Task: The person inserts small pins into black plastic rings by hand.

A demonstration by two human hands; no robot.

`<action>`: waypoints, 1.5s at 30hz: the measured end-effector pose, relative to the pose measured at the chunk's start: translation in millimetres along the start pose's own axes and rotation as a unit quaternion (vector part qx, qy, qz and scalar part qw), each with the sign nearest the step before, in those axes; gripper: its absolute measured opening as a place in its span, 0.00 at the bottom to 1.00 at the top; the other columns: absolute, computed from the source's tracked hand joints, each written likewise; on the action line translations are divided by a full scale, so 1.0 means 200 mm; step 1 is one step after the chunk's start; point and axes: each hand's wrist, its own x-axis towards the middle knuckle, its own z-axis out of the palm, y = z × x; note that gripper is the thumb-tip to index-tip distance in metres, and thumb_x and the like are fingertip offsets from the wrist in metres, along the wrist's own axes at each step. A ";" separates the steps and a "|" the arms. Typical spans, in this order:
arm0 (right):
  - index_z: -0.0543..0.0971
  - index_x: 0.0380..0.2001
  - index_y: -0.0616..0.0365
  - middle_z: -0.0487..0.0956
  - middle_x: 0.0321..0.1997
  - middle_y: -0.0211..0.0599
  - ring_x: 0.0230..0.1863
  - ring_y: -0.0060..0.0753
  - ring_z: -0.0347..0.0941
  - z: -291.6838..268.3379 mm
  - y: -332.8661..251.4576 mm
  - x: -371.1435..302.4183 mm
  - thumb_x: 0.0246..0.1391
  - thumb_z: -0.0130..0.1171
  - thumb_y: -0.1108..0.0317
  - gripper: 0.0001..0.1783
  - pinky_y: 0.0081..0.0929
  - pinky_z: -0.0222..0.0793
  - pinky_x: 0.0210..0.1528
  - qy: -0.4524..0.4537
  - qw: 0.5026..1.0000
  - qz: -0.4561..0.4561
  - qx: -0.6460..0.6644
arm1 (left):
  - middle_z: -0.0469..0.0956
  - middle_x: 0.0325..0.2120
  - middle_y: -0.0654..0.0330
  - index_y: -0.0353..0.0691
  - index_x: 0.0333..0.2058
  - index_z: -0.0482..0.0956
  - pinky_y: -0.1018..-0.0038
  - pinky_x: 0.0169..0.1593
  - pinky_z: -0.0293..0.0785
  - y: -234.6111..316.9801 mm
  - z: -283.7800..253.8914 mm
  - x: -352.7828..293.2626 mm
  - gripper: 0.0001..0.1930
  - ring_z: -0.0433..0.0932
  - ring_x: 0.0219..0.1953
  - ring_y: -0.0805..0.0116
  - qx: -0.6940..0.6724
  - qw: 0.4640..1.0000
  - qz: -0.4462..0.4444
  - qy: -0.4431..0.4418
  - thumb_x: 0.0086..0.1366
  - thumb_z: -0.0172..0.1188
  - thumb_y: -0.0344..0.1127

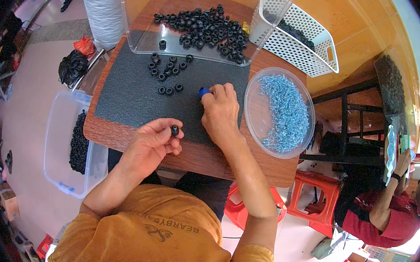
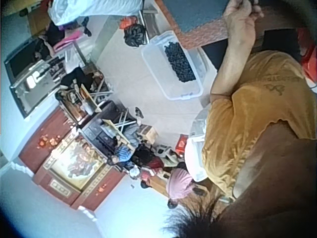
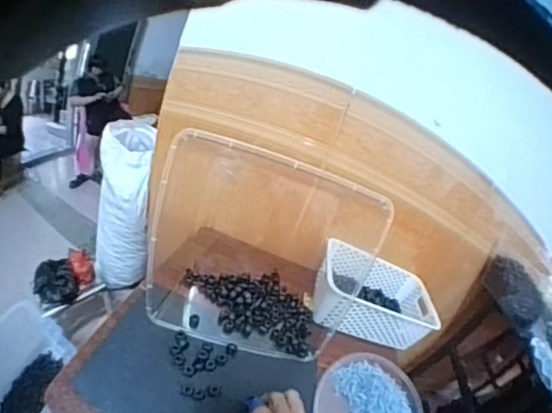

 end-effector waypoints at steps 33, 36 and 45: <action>0.75 0.32 0.62 0.76 0.32 0.42 0.32 0.45 0.70 -0.24 -0.36 -0.12 0.32 0.65 0.76 0.17 0.34 0.68 0.31 0.081 0.983 0.011 0.166 | 0.78 0.31 0.55 0.33 0.36 0.73 0.73 0.37 0.77 -0.07 0.03 0.04 0.06 0.78 0.31 0.67 -0.027 0.999 0.028 0.028 0.59 0.56 0.24; 0.75 0.31 0.63 0.75 0.32 0.42 0.31 0.45 0.70 -0.22 -0.37 -0.13 0.33 0.65 0.77 0.16 0.34 0.68 0.31 0.087 0.976 0.033 0.195 | 0.78 0.33 0.57 0.34 0.38 0.73 0.68 0.42 0.75 -0.08 0.00 0.05 0.07 0.78 0.35 0.67 -0.040 0.999 0.026 0.016 0.60 0.54 0.26; 0.75 0.29 0.62 0.75 0.31 0.43 0.31 0.45 0.70 -0.23 -0.36 -0.16 0.35 0.64 0.78 0.13 0.34 0.67 0.30 0.100 0.970 0.054 0.214 | 0.78 0.31 0.56 0.33 0.38 0.73 0.71 0.40 0.76 -0.08 0.03 0.03 0.07 0.78 0.32 0.67 -0.043 0.999 0.016 0.018 0.60 0.57 0.27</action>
